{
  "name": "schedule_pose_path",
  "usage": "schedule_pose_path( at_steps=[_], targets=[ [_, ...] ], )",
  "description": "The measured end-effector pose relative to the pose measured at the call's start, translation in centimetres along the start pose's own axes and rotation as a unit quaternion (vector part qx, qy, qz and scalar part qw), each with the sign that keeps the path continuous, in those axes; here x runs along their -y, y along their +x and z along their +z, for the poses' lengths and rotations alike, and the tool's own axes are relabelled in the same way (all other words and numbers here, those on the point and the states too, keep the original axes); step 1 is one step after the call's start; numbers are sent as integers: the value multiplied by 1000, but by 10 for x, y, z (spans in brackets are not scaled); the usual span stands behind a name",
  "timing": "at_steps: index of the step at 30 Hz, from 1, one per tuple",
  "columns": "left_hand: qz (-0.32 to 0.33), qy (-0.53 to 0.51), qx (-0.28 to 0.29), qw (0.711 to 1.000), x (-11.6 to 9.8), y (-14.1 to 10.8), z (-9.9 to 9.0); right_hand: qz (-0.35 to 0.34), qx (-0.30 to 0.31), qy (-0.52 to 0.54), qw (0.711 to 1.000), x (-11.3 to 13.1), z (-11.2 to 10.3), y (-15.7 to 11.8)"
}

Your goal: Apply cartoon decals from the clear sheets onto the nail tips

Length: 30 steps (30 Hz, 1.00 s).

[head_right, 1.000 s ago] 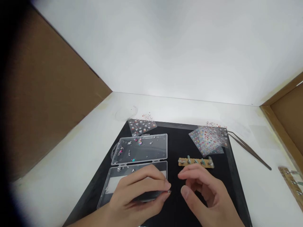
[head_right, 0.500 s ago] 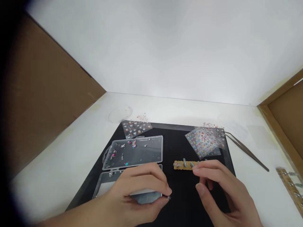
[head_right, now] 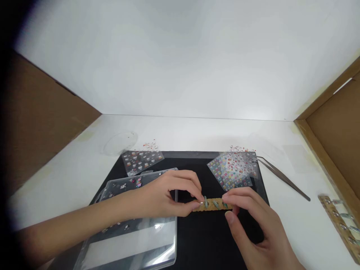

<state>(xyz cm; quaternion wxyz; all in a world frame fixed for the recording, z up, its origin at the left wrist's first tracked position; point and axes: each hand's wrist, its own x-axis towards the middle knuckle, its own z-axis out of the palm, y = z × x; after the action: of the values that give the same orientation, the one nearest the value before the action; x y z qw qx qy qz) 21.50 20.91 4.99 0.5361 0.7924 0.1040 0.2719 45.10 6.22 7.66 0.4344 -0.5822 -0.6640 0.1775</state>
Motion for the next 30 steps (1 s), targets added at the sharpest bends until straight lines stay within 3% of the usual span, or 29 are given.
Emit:
schedule_pose_path(
  at_steps=[8,17,30],
  targets=[
    [-32,2,66,997,10,8,-11,13,27,-18,999,-4,0,-2],
    [15,29,83,996,10,16,-9,29,56,-28,998,-4,-4,-2],
    [-12,40,116,992,11,20,-16,-53,31,-83,995,1,0,11]
  ],
)
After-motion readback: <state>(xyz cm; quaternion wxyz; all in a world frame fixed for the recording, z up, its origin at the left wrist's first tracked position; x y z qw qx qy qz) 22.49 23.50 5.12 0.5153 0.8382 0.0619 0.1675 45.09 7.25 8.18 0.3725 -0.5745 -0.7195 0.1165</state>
